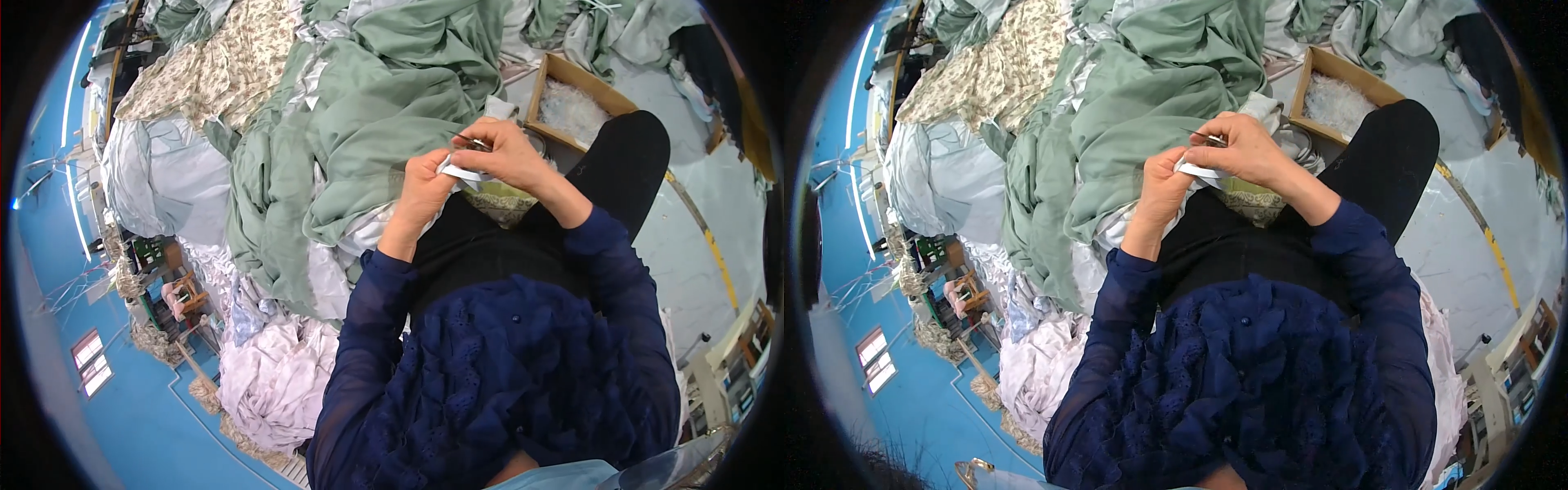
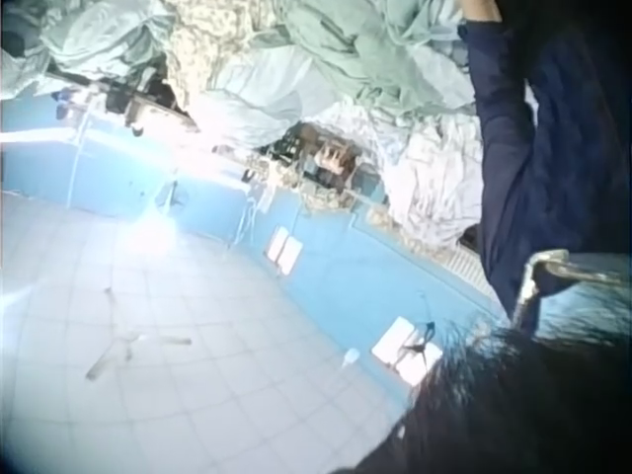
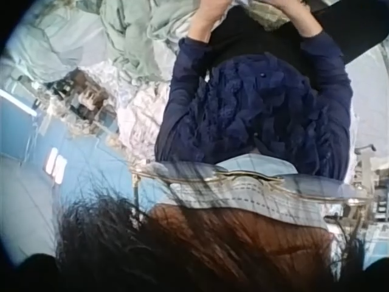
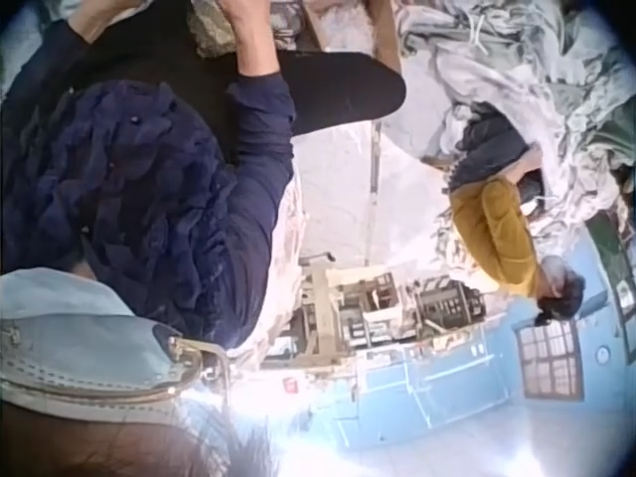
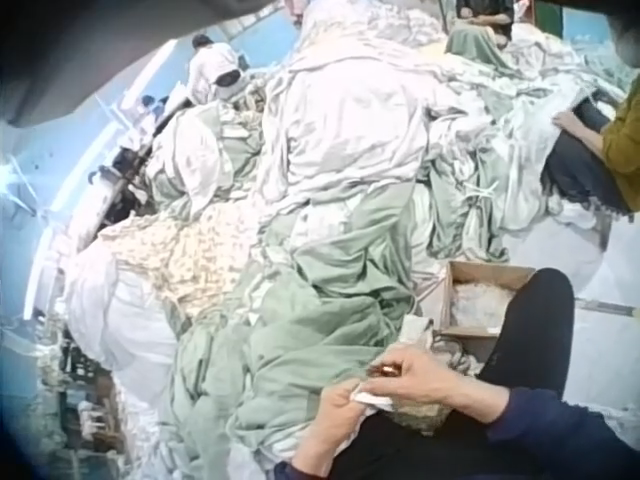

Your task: Trimming loose threads from pieces of fabric using small scissors.

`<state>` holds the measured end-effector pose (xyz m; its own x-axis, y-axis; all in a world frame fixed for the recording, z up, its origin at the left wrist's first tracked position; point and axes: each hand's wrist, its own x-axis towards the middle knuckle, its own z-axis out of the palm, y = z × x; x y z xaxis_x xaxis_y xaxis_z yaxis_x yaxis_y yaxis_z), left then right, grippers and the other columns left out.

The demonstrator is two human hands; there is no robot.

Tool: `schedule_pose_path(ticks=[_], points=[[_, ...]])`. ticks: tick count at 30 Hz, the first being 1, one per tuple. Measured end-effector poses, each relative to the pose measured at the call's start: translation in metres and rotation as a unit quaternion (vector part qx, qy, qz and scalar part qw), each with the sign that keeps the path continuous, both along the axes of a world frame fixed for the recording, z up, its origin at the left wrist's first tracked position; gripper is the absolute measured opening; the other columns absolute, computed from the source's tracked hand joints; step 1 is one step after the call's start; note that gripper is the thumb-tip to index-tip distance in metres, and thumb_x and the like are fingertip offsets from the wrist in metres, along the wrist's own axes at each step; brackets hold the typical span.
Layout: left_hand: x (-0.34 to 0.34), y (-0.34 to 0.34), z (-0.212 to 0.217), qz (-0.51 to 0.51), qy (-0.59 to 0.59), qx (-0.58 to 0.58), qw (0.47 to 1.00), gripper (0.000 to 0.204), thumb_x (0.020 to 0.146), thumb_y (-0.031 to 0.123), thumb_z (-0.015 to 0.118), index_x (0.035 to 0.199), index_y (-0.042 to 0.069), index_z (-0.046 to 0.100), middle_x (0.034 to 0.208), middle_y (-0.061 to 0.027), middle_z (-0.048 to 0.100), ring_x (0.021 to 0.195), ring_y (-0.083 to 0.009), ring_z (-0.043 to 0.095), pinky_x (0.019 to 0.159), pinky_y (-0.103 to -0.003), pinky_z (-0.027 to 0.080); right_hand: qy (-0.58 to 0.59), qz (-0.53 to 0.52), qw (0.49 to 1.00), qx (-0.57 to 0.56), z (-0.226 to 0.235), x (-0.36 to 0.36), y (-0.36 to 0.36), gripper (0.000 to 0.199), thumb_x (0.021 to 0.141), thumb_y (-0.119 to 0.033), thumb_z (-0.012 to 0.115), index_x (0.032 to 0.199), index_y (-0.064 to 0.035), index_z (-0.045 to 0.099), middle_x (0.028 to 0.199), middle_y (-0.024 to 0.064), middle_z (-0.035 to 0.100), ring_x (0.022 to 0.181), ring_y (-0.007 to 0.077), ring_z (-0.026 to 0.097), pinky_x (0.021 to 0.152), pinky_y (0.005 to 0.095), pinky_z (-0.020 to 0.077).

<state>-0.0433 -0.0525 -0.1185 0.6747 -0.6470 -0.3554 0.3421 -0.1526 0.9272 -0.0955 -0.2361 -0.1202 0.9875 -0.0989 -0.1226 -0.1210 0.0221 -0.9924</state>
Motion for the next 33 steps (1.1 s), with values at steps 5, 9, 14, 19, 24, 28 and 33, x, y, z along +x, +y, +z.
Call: schedule_pose_path(ticks=[5,9,14,19,24,28,33], points=[[-0.002,0.000,0.005,0.028,-0.002,0.020,0.999,0.015,0.090,0.010,0.069,0.100,0.000,0.070,0.081,0.0051,0.064,0.071,-0.0021,0.052,0.063,-0.018,0.040,0.008,-0.026,0.995,-0.093,-0.004,0.003,-0.013,0.012,0.082,-0.010,0.072,0.089,-0.0007,0.069,0.082,0.0017,0.062,0.075,0.0091,0.056,0.067,0.0247,0.0440],[-0.001,0.002,0.005,0.081,-0.009,0.009,0.997,0.016,0.089,0.010,0.070,0.101,-0.001,0.070,0.082,0.0042,0.064,0.073,-0.0030,0.052,0.064,-0.020,0.041,-0.045,-0.163,0.963,-0.211,-0.027,0.008,-0.080,0.009,0.086,-0.010,0.069,0.087,-0.0012,0.068,0.078,0.0005,0.063,0.068,0.0068,0.053,0.059,0.0242,0.0407],[0.003,0.005,0.010,0.101,0.011,0.011,0.995,0.018,0.088,0.012,0.071,0.101,-0.002,0.070,0.081,0.0046,0.063,0.073,-0.0035,0.052,0.065,-0.021,0.040,-0.039,-0.256,0.856,-0.447,-0.042,-0.008,-0.162,0.016,0.087,-0.019,0.069,0.092,-0.0041,0.070,0.072,0.0022,0.064,0.068,0.0105,0.056,0.060,0.0301,0.0441],[-0.001,0.002,0.011,0.089,-0.013,0.013,0.996,0.016,0.088,0.010,0.071,0.099,-0.002,0.070,0.077,0.0063,0.060,0.069,-0.0022,0.048,0.061,-0.019,0.037,0.045,-0.180,0.929,-0.319,-0.068,-0.016,-0.140,0.021,0.092,-0.020,0.064,0.105,-0.0065,0.071,0.076,0.0028,0.065,0.068,0.0125,0.056,0.063,0.0305,0.0469],[-0.002,0.011,0.020,0.064,-0.032,0.032,0.997,0.016,0.088,0.008,0.070,0.099,-0.003,0.070,0.076,0.0066,0.059,0.067,-0.0017,0.047,0.060,-0.018,0.036,0.094,-0.008,0.993,-0.072,-0.043,-0.001,-0.072,0.024,0.091,-0.018,0.061,0.111,-0.0097,0.071,0.091,0.0056,0.070,0.079,0.0139,0.064,0.068,0.0296,0.0499],[0.001,0.015,0.026,0.061,-0.024,0.055,0.996,0.019,0.086,0.011,0.073,0.099,-0.002,0.071,0.080,0.0041,0.063,0.071,-0.0043,0.052,0.064,-0.020,0.040,-0.091,0.131,0.986,0.039,-0.023,0.019,-0.053,0.028,0.090,-0.015,0.063,0.117,-0.0069,0.067,0.105,0.0025,0.065,0.083,0.0095,0.058,0.067,0.0267,0.0478],[0.005,0.012,0.038,0.077,-0.053,0.031,0.995,0.018,0.087,0.011,0.072,0.099,-0.003,0.071,0.080,0.0043,0.061,0.070,-0.0036,0.050,0.063,-0.020,0.038,-0.075,0.193,0.978,-0.031,-0.037,0.024,-0.051,0.015,0.085,-0.012,0.070,0.095,-0.0006,0.069,0.092,0.0040,0.067,0.078,0.0111,0.060,0.067,0.0258,0.0459]])
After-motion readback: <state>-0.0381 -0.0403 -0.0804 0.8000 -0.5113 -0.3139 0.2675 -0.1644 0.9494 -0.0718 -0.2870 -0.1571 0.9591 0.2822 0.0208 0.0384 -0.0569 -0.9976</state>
